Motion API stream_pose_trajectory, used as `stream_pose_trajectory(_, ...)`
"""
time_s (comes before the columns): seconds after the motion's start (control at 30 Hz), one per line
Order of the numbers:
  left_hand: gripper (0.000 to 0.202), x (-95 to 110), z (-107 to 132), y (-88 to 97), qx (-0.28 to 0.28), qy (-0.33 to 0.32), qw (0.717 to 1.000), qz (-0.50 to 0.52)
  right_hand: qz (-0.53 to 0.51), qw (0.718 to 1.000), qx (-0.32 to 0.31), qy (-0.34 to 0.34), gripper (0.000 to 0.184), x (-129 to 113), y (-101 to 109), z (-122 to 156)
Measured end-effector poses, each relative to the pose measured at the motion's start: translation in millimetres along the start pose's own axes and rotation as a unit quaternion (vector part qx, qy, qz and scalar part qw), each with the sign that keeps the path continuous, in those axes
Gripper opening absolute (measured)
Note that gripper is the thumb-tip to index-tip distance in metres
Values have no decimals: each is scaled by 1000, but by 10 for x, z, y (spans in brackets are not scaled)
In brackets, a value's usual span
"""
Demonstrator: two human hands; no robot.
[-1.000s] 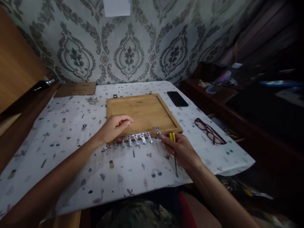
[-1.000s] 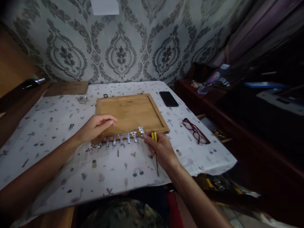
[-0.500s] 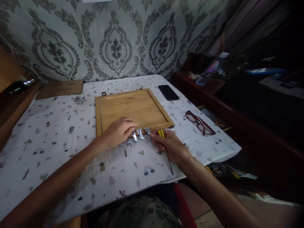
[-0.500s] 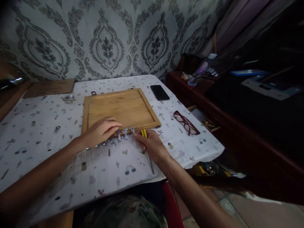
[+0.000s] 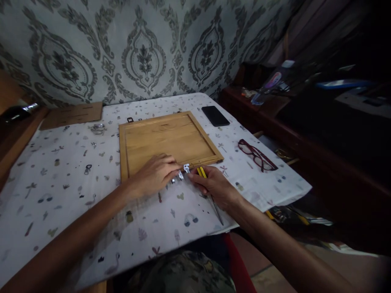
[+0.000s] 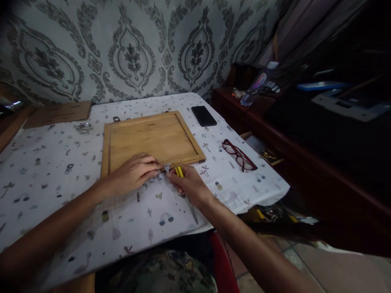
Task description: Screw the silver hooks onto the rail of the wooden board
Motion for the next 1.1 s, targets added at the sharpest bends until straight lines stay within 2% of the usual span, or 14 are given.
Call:
stream_pose_trajectory(0.3,42,74,-53,0,-7,11,998,-55,10,1000,-12,2,34,24,8,-33)
stream_pose_trajectory(0.57,40,54,-50,-47,2,15,999,-48,0,1000,-7,3,39,32,25,-27)
stream_pose_trajectory(0.77,40,64,-35,-29,19,17,999,-31,-50,998,28,20,52,-69,192,37)
stream_pose_trajectory(0.87,40,64,-20,-24,18,14,999,-28,-92,991,66,73,50,-242,302,93)
stream_pose_trajectory(0.97,38,60,-4,-28,20,7,999,-24,-119,970,129,168,45,-425,380,192)
stream_pose_trajectory(1.03,37,55,2,-34,19,7,1000,-22,-104,958,148,223,44,-476,373,262)
stream_pose_trajectory(1.1,38,53,1,-34,19,9,1000,-18,-61,956,146,247,46,-443,329,301)
Point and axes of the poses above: each hand's wrist, its own z-axis away from the middle knuckle, its own y-axis out of the back of the hand, x = y × z, the point moved 5 cm from there along -z, towards the middle knuckle, and after that the axes turned 3 degrees about x, right-handed, at the moved point
